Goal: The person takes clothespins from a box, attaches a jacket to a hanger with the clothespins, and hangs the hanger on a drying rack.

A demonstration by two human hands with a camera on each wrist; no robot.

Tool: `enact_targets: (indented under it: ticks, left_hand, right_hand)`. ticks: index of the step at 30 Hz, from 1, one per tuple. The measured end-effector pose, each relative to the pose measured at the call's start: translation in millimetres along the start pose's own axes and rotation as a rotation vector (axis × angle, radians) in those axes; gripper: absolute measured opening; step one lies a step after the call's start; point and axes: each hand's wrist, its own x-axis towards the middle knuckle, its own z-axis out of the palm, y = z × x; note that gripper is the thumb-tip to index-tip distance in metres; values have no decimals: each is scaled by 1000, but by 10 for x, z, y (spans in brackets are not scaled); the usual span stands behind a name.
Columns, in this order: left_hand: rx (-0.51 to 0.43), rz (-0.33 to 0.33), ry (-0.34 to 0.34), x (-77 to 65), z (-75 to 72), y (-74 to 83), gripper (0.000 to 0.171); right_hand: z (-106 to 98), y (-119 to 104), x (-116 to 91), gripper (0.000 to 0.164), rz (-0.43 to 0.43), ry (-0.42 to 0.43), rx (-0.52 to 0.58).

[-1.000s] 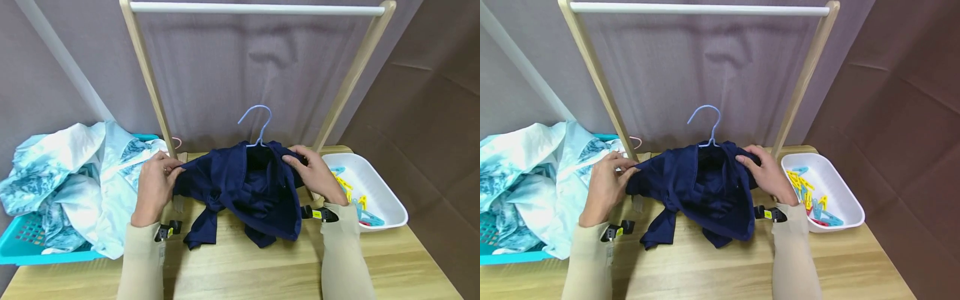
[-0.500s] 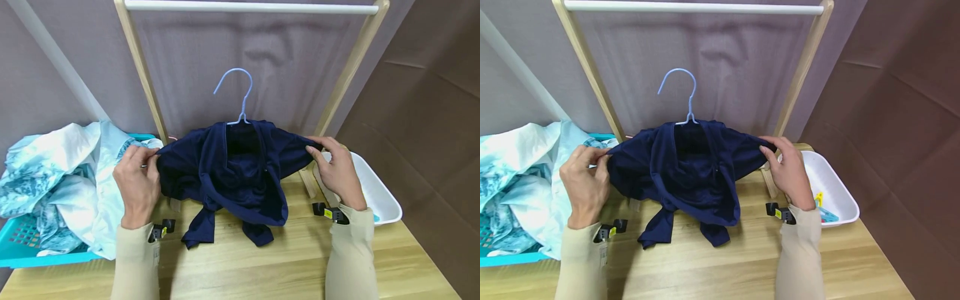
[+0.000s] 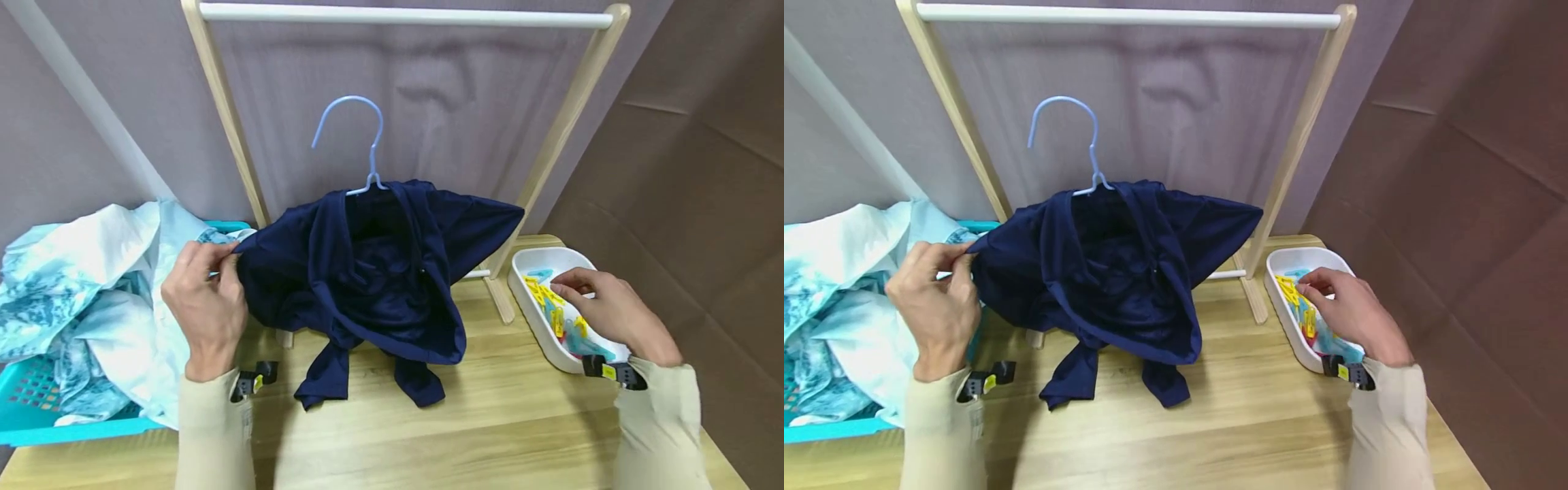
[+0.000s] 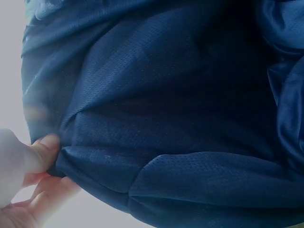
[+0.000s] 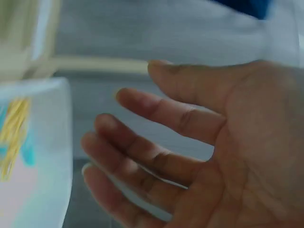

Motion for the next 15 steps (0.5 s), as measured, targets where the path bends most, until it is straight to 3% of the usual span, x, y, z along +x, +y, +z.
enact_targets:
  ticks: [8,15]
  left_hand:
    - [12,15,-6,-8,20,17,14]
    - [5,7,-18,-7,48,27,14]
  right_hand:
    - [20,394,615,23,-114,-274,-122]
    - [274,505,941,31,-88,-376,-229]
